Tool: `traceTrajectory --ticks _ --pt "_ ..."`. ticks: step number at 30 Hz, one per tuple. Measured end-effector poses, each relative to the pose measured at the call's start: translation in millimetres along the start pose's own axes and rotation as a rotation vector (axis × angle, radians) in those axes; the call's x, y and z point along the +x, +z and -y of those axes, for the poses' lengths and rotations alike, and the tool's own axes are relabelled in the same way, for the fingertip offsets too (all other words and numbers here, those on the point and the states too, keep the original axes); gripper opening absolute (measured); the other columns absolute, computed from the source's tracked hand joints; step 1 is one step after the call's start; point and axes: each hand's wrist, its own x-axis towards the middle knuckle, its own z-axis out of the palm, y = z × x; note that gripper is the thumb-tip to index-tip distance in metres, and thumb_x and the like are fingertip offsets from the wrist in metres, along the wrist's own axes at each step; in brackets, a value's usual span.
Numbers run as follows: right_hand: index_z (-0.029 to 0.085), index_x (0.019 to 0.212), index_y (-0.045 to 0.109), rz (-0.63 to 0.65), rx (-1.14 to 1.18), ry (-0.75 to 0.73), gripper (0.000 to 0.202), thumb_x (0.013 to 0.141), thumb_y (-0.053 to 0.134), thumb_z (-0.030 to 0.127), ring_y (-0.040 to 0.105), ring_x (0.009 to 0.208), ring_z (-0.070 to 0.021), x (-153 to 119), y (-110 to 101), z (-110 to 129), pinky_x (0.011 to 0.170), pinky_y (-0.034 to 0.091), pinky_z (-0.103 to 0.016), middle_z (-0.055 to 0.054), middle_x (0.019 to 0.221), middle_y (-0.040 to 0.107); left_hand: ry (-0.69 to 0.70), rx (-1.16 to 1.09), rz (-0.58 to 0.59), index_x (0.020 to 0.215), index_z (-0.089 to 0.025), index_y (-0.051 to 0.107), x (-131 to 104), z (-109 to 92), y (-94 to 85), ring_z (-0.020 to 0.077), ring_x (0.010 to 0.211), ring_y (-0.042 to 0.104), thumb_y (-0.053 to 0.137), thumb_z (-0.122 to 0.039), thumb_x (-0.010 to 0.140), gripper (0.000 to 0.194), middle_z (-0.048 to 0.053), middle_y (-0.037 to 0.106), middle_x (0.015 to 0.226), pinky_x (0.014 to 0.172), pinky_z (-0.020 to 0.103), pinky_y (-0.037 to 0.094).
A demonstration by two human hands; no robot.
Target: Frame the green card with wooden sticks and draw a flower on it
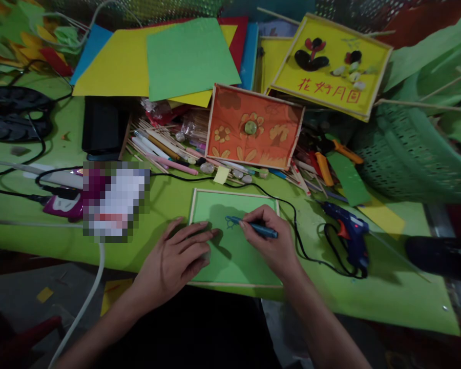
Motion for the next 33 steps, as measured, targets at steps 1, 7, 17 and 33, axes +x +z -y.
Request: traceTrajectory --ticks 1,7,17,33 --pt "0.024 0.083 0.067 -0.006 -0.005 0.001 0.016 0.085 0.077 0.036 0.062 0.062 -0.0158 0.1 0.2 0.4 0.053 0.046 -0.027 0.0 0.072 0.068 0.003 0.002 -0.006 0.106 -0.027 0.065 0.0 0.2 0.2 0.0212 0.143 0.051 0.054 -0.027 0.103 0.011 -0.004 0.065 0.144 0.127 0.05 0.026" --pt "0.024 0.083 0.067 -0.015 -0.014 0.031 0.016 0.085 0.076 0.037 0.061 0.061 -0.0154 -0.2 0.6 1.5 0.052 0.045 -0.027 0.0 0.073 0.069 0.007 0.011 -0.016 0.106 -0.026 0.067 0.5 1.2 0.6 0.0201 0.142 0.051 0.057 -0.026 0.101 0.011 -0.001 0.067 0.141 0.127 0.049 0.025" --pt "0.024 0.082 0.066 -0.051 -0.02 0.017 0.017 0.085 0.076 0.037 0.061 0.062 -0.0157 -1.2 -1.1 -2.9 0.054 0.045 -0.027 0.0 0.073 0.068 0.021 -0.002 -0.041 0.102 -0.026 0.065 2.3 0.5 0.0 0.02 0.14 0.054 0.056 -0.027 0.103 0.01 -0.002 0.067 0.141 0.125 0.05 0.028" --pt "0.024 0.078 0.064 -0.095 0.032 0.051 0.013 0.082 0.075 0.03 0.063 0.062 -0.0164 -4.8 -4.4 -3.5 0.053 0.045 -0.027 0.0 0.071 0.067 0.017 -0.018 -0.044 0.103 -0.025 0.065 0.8 1.2 0.3 0.0203 0.139 0.054 0.057 -0.027 0.102 0.008 -0.003 0.067 0.141 0.124 0.05 0.026"
